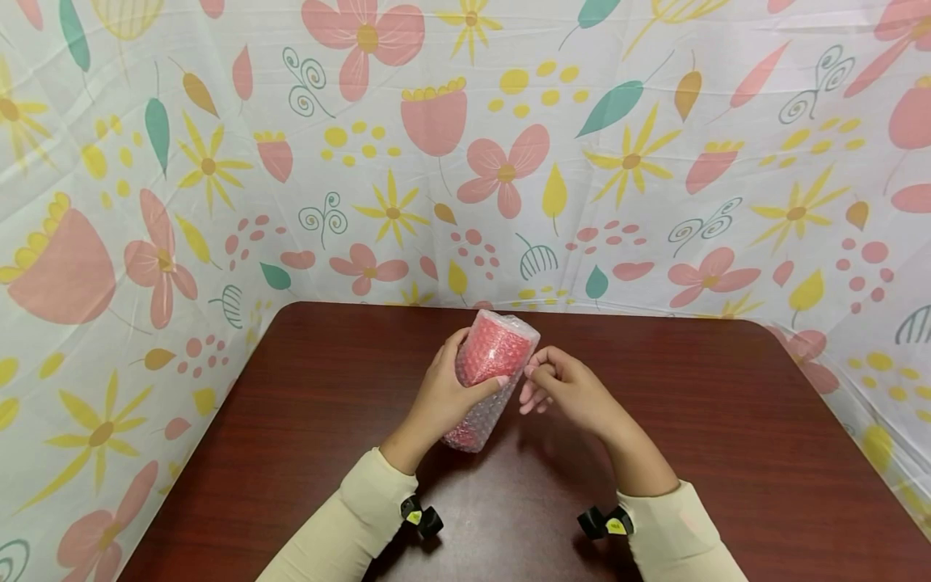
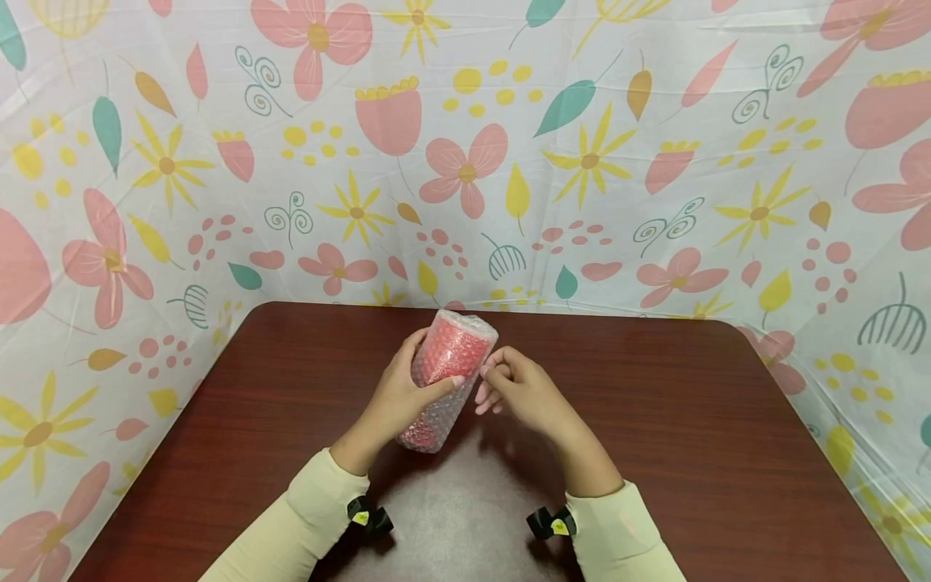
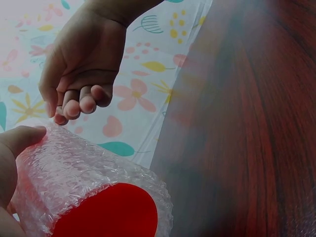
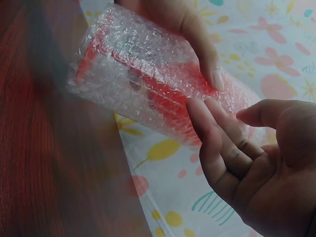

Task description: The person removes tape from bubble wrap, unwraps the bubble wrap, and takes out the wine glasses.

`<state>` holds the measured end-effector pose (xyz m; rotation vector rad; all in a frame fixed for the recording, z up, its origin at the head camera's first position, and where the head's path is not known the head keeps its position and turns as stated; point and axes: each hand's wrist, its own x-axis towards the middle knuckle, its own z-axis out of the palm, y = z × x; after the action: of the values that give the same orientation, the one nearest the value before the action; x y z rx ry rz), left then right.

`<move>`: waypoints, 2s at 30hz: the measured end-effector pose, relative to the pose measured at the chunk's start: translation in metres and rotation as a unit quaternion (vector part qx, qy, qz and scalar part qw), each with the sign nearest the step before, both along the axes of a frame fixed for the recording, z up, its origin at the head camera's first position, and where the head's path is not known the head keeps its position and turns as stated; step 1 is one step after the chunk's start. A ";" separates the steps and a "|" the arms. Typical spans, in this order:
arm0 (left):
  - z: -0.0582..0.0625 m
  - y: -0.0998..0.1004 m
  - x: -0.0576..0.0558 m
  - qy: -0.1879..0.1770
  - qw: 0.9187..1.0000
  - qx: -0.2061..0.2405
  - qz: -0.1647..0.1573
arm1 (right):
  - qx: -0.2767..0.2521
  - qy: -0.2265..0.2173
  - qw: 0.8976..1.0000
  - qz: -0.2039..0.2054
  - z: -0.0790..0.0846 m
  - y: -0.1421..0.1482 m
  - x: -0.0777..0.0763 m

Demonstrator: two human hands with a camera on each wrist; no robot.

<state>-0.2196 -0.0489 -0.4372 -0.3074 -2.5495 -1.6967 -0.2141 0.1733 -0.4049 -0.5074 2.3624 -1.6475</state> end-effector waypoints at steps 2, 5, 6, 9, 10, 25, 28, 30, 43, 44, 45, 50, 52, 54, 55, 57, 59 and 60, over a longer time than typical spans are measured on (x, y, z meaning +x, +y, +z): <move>0.000 0.000 0.000 -0.001 1.000 -0.002 -0.001 | -0.002 0.001 1.000 0.006 0.000 0.000 0.000; 0.000 0.000 0.000 -0.004 1.000 -0.009 -0.004 | -0.001 0.004 1.000 0.013 -0.001 0.001 -0.001; 0.000 0.000 -0.001 -0.005 1.000 -0.012 -0.006 | -0.001 0.004 1.000 0.014 -0.001 0.001 -0.001; 0.000 0.000 -0.001 -0.006 1.000 -0.023 -0.016 | 0.000 0.001 1.000 0.016 0.000 0.000 -0.001; -0.001 -0.001 -0.001 -0.007 0.999 -0.026 -0.020 | 0.000 0.000 1.000 0.016 0.000 0.000 -0.001; 0.000 -0.003 -0.001 0.010 0.999 -0.022 -0.030 | 0.000 -0.003 1.000 0.003 -0.002 0.002 -0.003; 0.000 -0.003 -0.002 0.009 0.999 -0.011 -0.033 | -0.003 -0.003 1.000 0.004 -0.002 0.003 -0.002; 0.000 -0.003 -0.002 0.006 0.999 -0.002 -0.031 | -0.004 -0.002 1.000 0.006 -0.002 0.003 -0.002; 0.002 0.000 0.002 -0.004 1.000 0.017 0.008 | 0.018 0.010 1.000 -0.017 -0.003 0.002 0.000; 0.002 0.000 0.002 -0.005 1.000 0.018 0.009 | 0.019 0.012 0.999 -0.022 -0.002 0.001 0.000; 0.002 0.000 0.002 -0.008 1.000 0.020 0.011 | 0.020 0.014 0.999 -0.028 -0.002 0.001 0.000; 0.001 0.000 0.001 -0.013 0.999 0.026 0.017 | 0.008 0.015 0.999 -0.049 -0.001 0.001 0.001; 0.000 0.000 0.000 -0.009 0.999 0.024 0.020 | 0.000 0.010 0.999 -0.047 0.000 0.001 0.000; -0.001 -0.001 -0.001 -0.006 0.999 0.019 0.026 | -0.006 0.007 0.999 -0.040 0.000 0.001 0.000; -0.001 -0.001 -0.001 -0.006 0.999 0.017 0.028 | -0.010 0.007 0.999 -0.036 0.000 0.001 0.000; -0.001 -0.001 -0.002 -0.004 0.999 0.014 0.032 | -0.011 0.007 0.999 -0.031 0.000 0.001 -0.001; 0.001 -0.001 -0.001 -0.010 0.999 0.011 0.032 | -0.008 0.010 0.999 -0.029 0.000 0.000 0.000; 0.001 -0.001 -0.001 -0.012 0.999 0.012 0.030 | -0.006 0.012 1.000 -0.029 0.000 0.000 0.000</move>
<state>-0.2204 -0.0501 -0.4361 -0.2076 -2.5256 -1.7179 -0.2140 0.1736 -0.4045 -0.4677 2.4059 -1.6911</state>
